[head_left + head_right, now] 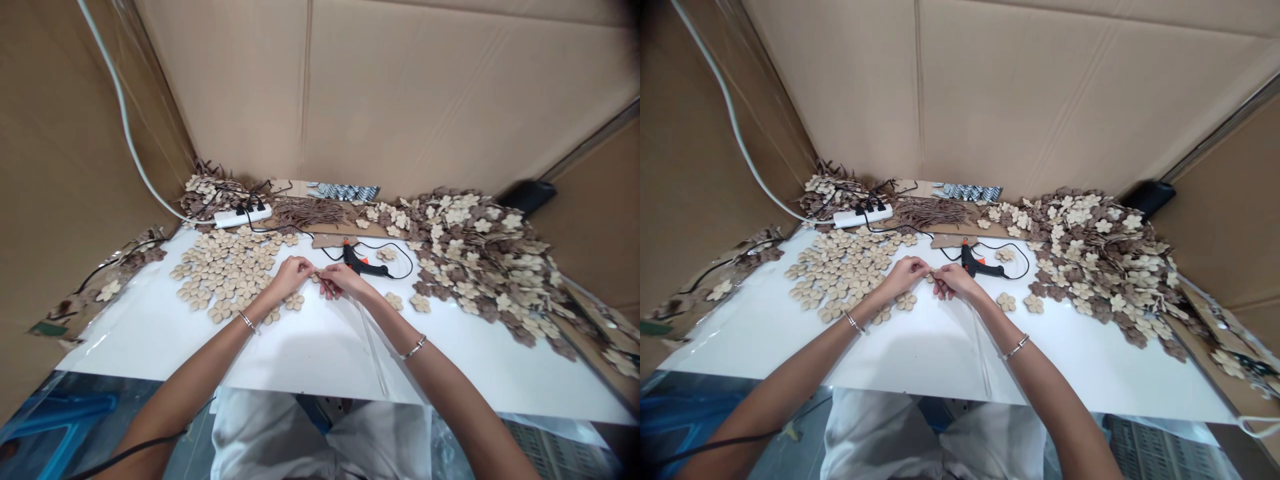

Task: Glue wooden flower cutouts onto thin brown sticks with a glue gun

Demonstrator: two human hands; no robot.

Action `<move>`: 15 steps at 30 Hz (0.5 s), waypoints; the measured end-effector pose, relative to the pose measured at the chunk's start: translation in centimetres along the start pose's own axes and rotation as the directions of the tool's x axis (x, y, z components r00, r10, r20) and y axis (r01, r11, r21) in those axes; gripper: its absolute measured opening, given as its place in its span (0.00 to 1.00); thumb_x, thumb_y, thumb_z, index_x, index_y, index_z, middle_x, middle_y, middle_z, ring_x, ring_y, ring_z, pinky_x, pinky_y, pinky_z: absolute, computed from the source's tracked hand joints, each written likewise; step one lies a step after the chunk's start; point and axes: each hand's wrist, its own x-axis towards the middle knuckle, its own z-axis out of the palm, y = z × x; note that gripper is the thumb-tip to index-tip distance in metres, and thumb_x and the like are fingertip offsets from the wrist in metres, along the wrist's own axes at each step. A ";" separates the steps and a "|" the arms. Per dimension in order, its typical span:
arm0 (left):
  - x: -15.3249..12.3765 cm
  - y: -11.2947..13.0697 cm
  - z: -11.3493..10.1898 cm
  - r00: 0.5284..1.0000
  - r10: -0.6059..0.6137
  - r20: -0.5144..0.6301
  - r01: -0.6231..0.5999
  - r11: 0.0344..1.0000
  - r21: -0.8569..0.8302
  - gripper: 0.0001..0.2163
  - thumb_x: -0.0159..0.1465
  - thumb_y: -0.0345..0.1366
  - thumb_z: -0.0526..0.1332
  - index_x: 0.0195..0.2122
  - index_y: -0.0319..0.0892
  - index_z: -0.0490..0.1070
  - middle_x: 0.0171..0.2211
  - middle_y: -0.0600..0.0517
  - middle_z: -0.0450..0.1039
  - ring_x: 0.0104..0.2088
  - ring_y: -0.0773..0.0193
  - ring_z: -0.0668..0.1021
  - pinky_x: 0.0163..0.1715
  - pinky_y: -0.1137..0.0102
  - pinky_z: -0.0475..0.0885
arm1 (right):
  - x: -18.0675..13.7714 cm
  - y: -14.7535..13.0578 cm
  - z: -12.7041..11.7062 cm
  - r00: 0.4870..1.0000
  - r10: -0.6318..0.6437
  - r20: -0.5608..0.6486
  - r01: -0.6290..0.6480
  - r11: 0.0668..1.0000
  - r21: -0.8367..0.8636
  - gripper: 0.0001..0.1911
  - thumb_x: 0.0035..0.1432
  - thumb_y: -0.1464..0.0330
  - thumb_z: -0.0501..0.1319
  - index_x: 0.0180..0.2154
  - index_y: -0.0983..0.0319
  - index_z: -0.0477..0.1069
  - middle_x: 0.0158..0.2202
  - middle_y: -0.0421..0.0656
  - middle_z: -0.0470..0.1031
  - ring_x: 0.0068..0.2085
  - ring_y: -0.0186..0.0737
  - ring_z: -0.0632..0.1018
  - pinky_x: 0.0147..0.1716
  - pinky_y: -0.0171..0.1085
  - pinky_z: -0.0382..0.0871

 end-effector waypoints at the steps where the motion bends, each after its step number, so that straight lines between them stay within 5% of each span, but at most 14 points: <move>1: 0.0 0.0 0.1 1.000 -0.002 -0.004 0.002 1.000 -0.017 0.08 0.62 0.37 0.62 0.34 0.40 0.79 0.33 0.48 0.80 0.36 0.60 0.76 0.39 0.69 0.69 | 0.0 0.0 0.0 1.000 -0.002 -0.002 0.002 1.000 0.001 0.15 0.63 0.72 0.55 0.23 0.64 0.66 0.19 0.43 0.76 0.15 0.31 0.72 0.09 0.28 0.59; 8: 0.4 -0.8 1.0 0.999 -0.015 -0.031 0.013 0.999 -0.047 0.08 0.61 0.39 0.64 0.32 0.39 0.79 0.30 0.49 0.79 0.31 0.63 0.76 0.33 0.71 0.68 | 0.1 0.1 0.0 1.000 -0.011 -0.002 0.011 0.999 -0.031 0.16 0.62 0.71 0.55 0.21 0.64 0.65 0.18 0.43 0.76 0.14 0.31 0.71 0.09 0.28 0.60; 15: 0.5 -0.9 1.2 0.998 -0.003 -0.060 0.005 0.999 0.036 0.06 0.61 0.38 0.64 0.32 0.41 0.77 0.31 0.50 0.78 0.36 0.60 0.75 0.37 0.69 0.68 | 0.5 0.1 0.1 1.000 -0.006 -0.014 0.005 0.997 -0.074 0.18 0.60 0.70 0.55 0.18 0.64 0.67 0.17 0.43 0.75 0.14 0.31 0.72 0.09 0.28 0.60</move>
